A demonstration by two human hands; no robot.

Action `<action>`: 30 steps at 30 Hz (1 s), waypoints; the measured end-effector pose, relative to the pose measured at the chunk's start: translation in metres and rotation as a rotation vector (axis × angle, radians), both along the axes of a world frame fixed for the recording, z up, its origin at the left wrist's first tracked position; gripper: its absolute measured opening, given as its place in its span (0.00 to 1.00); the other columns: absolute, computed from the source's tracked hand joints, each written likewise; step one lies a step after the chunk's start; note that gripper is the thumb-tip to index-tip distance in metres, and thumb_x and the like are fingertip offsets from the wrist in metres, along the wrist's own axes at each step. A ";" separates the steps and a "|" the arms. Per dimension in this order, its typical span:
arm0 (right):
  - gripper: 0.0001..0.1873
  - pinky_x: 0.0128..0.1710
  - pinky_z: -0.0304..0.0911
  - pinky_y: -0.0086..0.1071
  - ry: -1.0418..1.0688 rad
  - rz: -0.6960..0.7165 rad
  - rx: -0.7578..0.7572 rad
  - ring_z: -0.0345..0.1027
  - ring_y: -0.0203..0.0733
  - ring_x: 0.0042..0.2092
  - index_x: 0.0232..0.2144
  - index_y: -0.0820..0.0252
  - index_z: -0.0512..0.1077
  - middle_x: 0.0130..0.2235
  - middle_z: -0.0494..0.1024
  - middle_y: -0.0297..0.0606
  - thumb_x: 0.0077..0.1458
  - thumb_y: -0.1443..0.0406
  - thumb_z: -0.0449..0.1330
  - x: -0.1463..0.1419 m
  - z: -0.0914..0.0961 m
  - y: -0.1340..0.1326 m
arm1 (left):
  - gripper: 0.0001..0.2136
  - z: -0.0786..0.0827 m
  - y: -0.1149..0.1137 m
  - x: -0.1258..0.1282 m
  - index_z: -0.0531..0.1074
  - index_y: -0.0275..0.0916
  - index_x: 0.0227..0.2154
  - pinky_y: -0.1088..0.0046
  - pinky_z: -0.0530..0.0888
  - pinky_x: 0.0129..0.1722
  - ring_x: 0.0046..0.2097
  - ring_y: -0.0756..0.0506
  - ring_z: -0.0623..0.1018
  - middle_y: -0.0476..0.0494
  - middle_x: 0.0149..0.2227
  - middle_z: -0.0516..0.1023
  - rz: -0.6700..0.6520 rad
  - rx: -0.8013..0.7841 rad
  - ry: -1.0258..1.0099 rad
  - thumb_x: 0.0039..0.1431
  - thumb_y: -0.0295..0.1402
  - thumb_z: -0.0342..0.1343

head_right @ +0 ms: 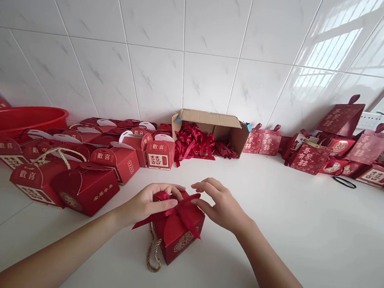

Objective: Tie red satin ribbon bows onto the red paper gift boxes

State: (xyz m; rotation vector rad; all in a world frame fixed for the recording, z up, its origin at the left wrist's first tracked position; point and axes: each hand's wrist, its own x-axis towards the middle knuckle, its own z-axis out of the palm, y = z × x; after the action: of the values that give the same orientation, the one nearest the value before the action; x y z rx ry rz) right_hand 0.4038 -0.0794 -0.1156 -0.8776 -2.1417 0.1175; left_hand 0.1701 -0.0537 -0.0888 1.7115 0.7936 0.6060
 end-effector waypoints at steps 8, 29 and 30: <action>0.05 0.33 0.64 0.34 -0.016 0.065 0.073 0.65 0.39 0.33 0.33 0.60 0.71 0.30 0.74 0.40 0.60 0.67 0.56 0.000 0.001 0.003 | 0.06 -0.003 -0.006 0.007 0.75 0.38 0.26 0.62 0.67 0.55 0.56 0.40 0.72 0.39 0.44 0.80 0.133 0.144 0.017 0.53 0.36 0.61; 0.09 0.36 0.54 0.34 -0.262 -0.072 0.258 0.62 0.37 0.34 0.29 0.59 0.65 0.28 0.71 0.34 0.63 0.66 0.54 0.001 0.001 0.000 | 0.15 -0.017 -0.003 0.005 0.61 0.40 0.15 0.61 0.70 0.51 0.52 0.38 0.76 0.45 0.28 0.79 0.121 0.192 -0.018 0.49 0.31 0.62; 0.09 0.35 0.54 0.34 -0.266 -0.076 0.278 0.62 0.37 0.34 0.29 0.59 0.65 0.28 0.71 0.35 0.63 0.67 0.53 0.000 0.000 0.000 | 0.13 -0.017 -0.003 0.004 0.63 0.40 0.16 0.61 0.70 0.51 0.52 0.38 0.76 0.44 0.31 0.80 0.123 0.196 -0.011 0.49 0.31 0.62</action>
State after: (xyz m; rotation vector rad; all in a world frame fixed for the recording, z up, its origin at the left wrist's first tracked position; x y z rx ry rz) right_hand 0.4035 -0.0790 -0.1160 -0.8455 -2.2924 -0.3458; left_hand 0.1745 -0.0562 -0.1058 1.8438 0.8592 0.7991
